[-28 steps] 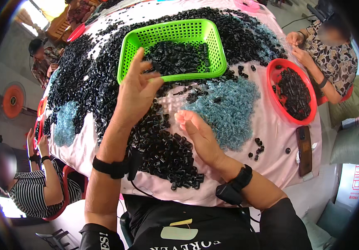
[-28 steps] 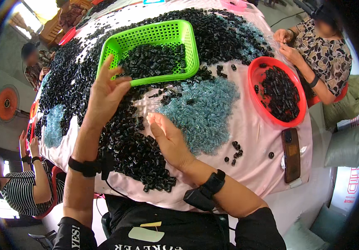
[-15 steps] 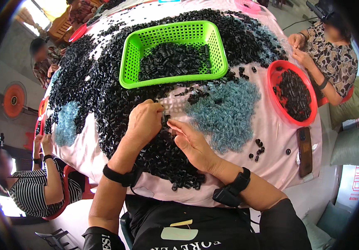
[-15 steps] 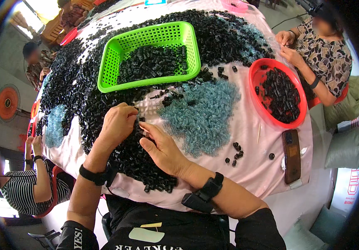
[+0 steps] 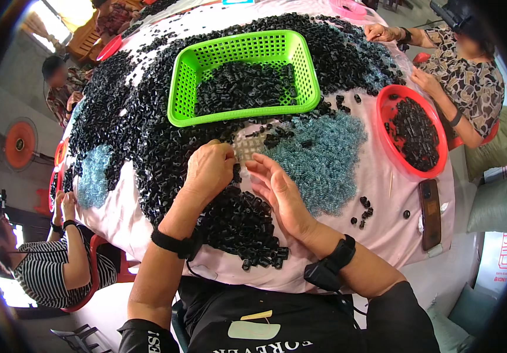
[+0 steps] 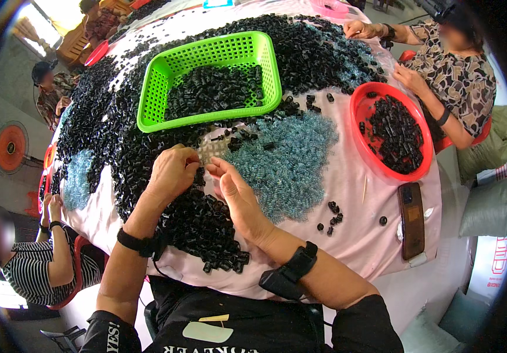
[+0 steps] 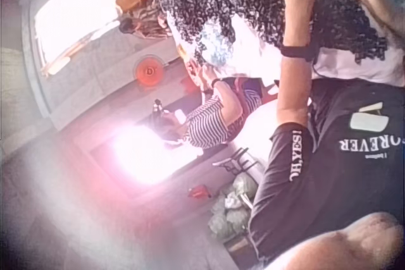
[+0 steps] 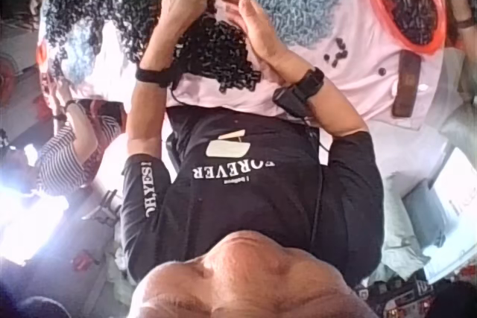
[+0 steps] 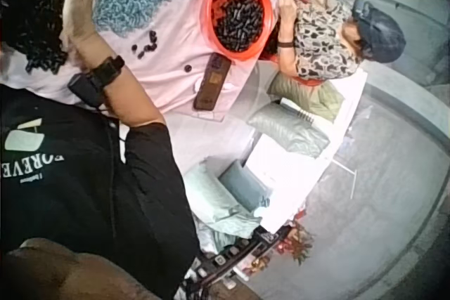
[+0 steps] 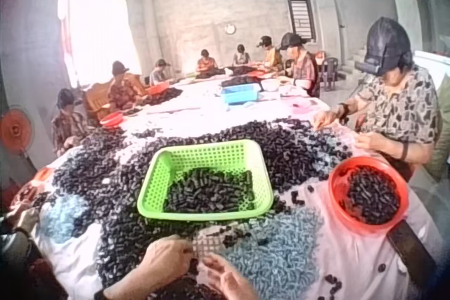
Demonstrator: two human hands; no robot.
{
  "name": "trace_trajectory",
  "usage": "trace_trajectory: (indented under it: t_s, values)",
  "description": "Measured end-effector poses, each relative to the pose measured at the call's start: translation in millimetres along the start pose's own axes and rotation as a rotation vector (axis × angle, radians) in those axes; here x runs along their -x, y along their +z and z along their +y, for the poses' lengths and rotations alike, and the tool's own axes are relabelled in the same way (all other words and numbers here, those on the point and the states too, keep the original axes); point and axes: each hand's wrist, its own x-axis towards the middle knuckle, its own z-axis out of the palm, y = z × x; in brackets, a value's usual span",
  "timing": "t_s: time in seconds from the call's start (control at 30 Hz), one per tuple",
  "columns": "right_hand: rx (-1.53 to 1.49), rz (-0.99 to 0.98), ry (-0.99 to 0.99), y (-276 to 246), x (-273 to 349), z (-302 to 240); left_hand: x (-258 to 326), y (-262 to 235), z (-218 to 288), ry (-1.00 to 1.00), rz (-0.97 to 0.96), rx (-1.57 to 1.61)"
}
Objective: Sorting and assembling small black components on a table in a manufacturing environment.
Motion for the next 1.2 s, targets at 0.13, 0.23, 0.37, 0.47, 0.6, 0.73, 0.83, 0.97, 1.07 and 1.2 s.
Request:
trace_trajectory:
  t_s: [0.13, 0.23, 0.37, 0.47, 0.6, 0.73, 0.83, 0.97, 1.07, 1.2]
  values:
    - [-0.108, -0.012, -0.001, -1, -1, 3, 1, -2, -3, 0.037, -0.013, -0.011]
    - [-0.121, 0.002, -0.002, 0, -1, 3, -2, -2, -3, -0.016, -0.021, 0.029]
    - [-0.120, -0.006, -0.040, 2, -1, -2, -7, 5, -4, 0.042, 0.099, 0.042]
    - [-0.133, 0.004, -0.071, 2, 1, -5, -8, 10, 0, 0.061, 0.091, 0.048]
    - [-0.167, -0.028, -0.017, 1, 1, 0, -10, 14, -4, 0.095, 0.071, 0.070]
    - [-0.028, -0.073, -0.054, 3, 2, 0, -9, 10, -6, 0.152, 0.063, 0.074]
    - [-0.005, -0.080, -0.066, 2, 2, -4, -7, 4, -1, 0.090, 0.037, 0.158]
    - [-0.049, -0.077, -0.031, 5, 3, -9, 1, -3, -1, 0.106, 0.098, 0.182]
    - [-0.046, -0.044, -0.075, 3, 0, -1, 5, -5, 0, 0.169, 0.073, 0.144]
    - [-0.059, 0.030, -0.102, 0, -1, 1, 11, -12, 11, 0.137, 0.004, 0.107]
